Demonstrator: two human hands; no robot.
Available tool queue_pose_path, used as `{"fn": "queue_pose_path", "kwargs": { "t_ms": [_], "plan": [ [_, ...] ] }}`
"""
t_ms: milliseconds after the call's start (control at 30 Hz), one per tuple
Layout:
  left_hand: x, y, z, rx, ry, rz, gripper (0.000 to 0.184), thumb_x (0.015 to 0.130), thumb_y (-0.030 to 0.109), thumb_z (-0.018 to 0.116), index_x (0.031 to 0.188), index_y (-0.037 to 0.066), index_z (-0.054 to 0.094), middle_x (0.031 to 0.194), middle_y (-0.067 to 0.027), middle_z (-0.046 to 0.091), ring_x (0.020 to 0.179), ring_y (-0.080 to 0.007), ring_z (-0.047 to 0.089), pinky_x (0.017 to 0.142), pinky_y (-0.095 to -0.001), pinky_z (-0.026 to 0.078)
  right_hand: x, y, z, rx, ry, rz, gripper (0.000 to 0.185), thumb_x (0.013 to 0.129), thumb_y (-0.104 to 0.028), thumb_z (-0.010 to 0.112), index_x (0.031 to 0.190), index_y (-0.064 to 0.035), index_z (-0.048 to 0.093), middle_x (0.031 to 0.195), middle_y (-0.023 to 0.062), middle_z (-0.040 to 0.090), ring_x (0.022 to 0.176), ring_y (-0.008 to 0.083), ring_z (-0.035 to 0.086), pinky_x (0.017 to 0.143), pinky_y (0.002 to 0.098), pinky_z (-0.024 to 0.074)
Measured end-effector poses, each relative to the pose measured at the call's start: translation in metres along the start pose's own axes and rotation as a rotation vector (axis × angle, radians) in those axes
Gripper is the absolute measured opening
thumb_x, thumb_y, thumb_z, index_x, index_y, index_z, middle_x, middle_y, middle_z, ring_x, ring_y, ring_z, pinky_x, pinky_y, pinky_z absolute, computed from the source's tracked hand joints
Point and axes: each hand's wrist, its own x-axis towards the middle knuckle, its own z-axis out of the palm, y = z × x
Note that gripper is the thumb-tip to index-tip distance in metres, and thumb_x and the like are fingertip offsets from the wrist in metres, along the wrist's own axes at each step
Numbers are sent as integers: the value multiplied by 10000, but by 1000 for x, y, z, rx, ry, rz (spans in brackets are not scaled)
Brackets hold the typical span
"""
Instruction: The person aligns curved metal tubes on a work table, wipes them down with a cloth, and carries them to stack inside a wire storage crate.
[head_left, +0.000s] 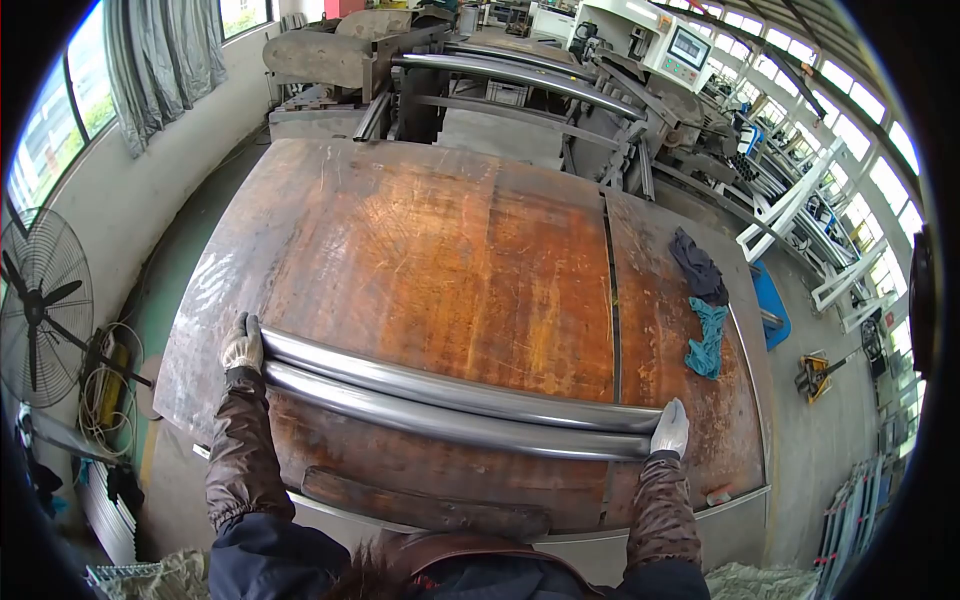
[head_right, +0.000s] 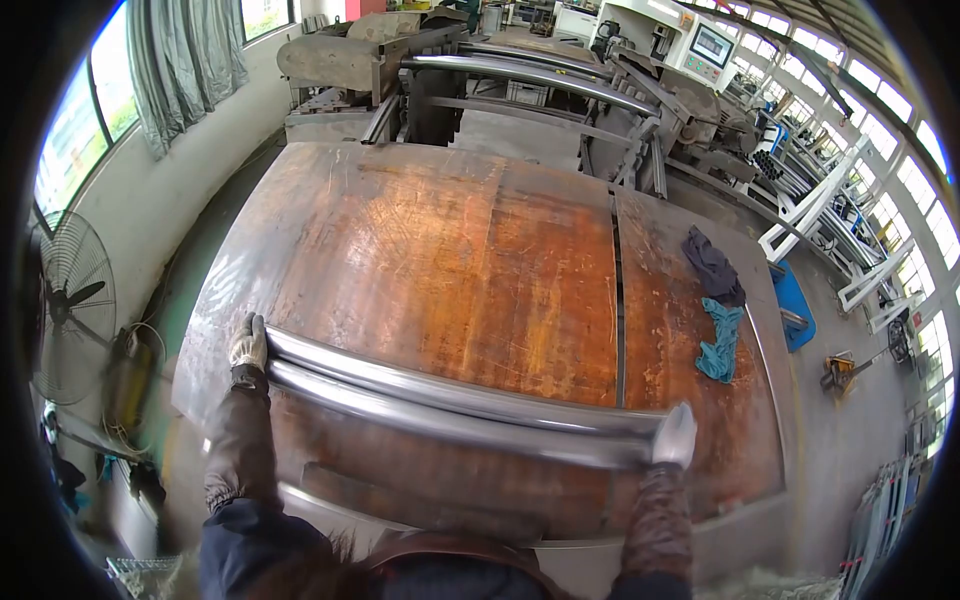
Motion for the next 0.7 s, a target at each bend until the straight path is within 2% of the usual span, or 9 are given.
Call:
{"fn": "queue_pose_path", "kwargs": {
  "t_ms": [700],
  "plan": [
    [2,-5,-1,-76,18,-18,666,1003,626,395,1402,156,646,1376,-118,675,1240,-349,637,1050,-414,487,-5,2,0,-97,-28,115,495,1051,-357,476,1355,3,631,1352,194,670,1229,385,628,1060,401,474]
  ]
}}
